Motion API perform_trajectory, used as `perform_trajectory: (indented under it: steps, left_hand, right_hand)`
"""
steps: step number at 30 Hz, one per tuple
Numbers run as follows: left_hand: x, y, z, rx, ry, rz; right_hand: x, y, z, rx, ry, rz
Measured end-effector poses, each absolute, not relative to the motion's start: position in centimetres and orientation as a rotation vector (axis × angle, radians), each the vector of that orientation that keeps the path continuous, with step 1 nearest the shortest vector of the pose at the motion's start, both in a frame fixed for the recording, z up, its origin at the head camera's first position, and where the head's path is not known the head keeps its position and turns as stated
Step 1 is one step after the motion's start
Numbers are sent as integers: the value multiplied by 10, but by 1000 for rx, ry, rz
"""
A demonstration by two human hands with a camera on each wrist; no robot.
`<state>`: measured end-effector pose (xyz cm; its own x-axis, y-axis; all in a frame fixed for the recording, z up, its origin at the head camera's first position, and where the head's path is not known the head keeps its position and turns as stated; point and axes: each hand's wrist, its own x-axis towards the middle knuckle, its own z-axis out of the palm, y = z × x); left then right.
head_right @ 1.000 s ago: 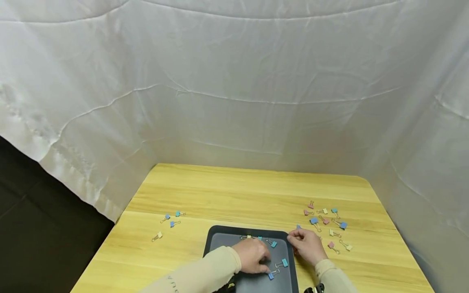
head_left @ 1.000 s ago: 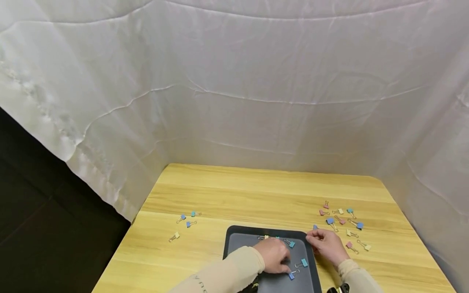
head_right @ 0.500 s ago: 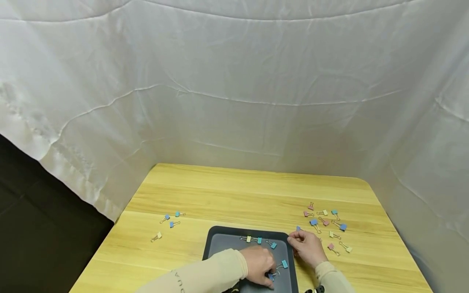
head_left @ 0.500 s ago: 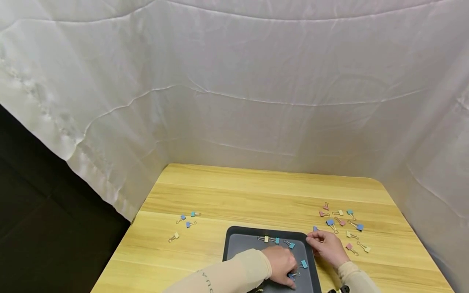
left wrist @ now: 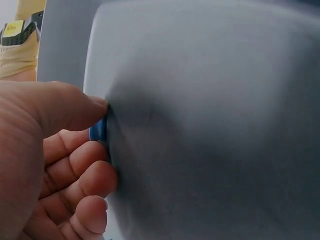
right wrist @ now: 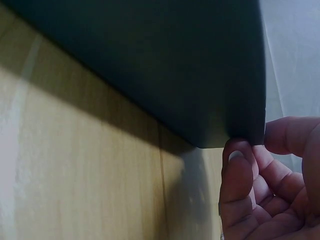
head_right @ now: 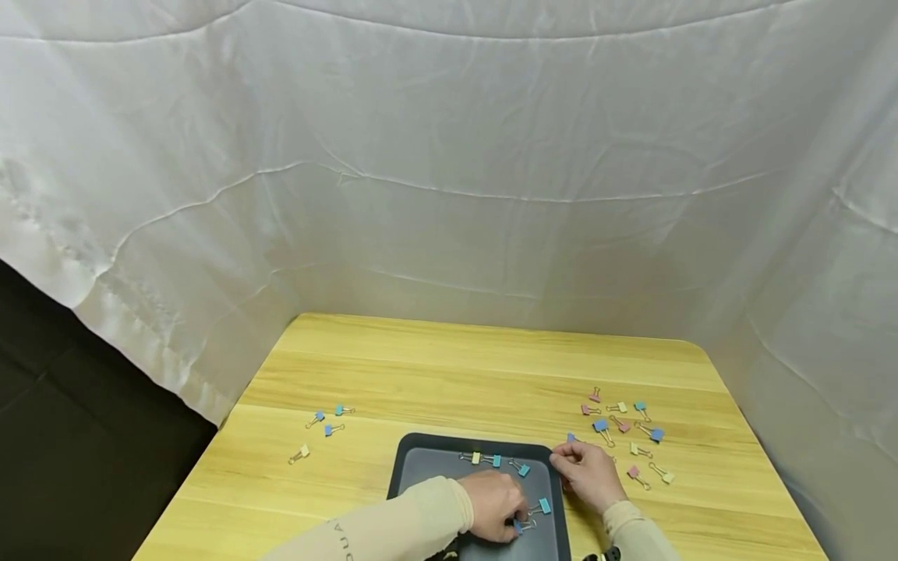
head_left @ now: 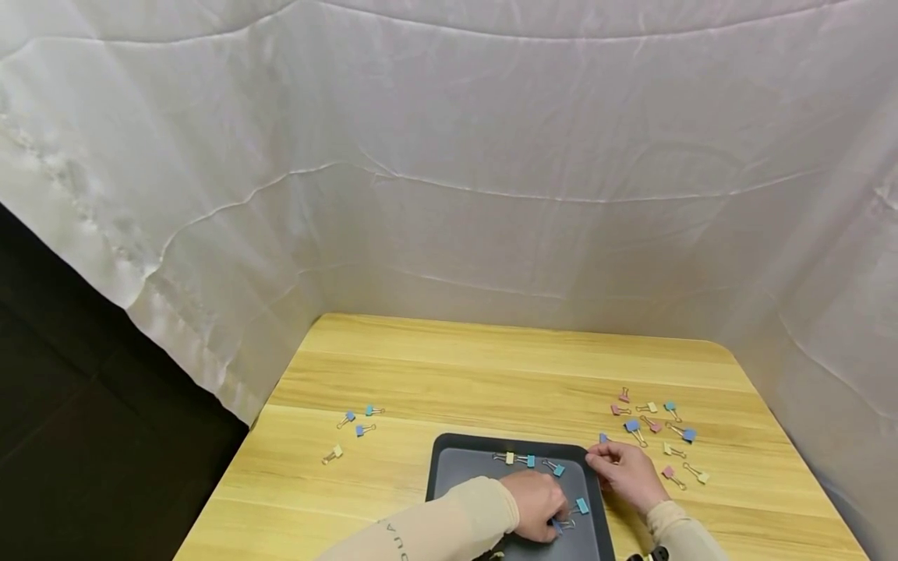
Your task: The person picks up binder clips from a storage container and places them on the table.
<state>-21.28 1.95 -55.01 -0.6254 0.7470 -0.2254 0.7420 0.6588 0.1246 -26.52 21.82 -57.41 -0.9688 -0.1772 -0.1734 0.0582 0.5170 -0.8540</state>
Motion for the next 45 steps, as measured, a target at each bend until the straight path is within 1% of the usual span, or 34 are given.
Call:
perform_trajectory:
  steps: [8, 15, 22, 29, 32, 36, 45]
  left_hand:
    - [-214, 10, -547, 1180, 2674, 84]
    - [-219, -7, -534, 1128, 2749, 190]
    - [-227, -33, -517, 1018, 2857, 299]
    - [-236, -69, -505, 936, 2965, 349]
    - [-240, -87, -498, 859, 3005, 388]
    - [-244, -111, -491, 685, 3031, 491]
    - [-249, -164, -490, 412, 3066, 614]
  right_hand:
    - [-266, 218, -576, -97, 2525, -1428]
    - [-267, 218, -578, -88, 2524, -1444]
    - [-269, 219, -579, -106, 2534, -1429]
    - [-269, 220, -580, -110, 2532, -1434]
    - [-269, 220, -580, -112, 2527, -1439]
    - [-268, 220, -579, -120, 2528, -1437]
    - [-266, 220, -577, -115, 2514, -1448]
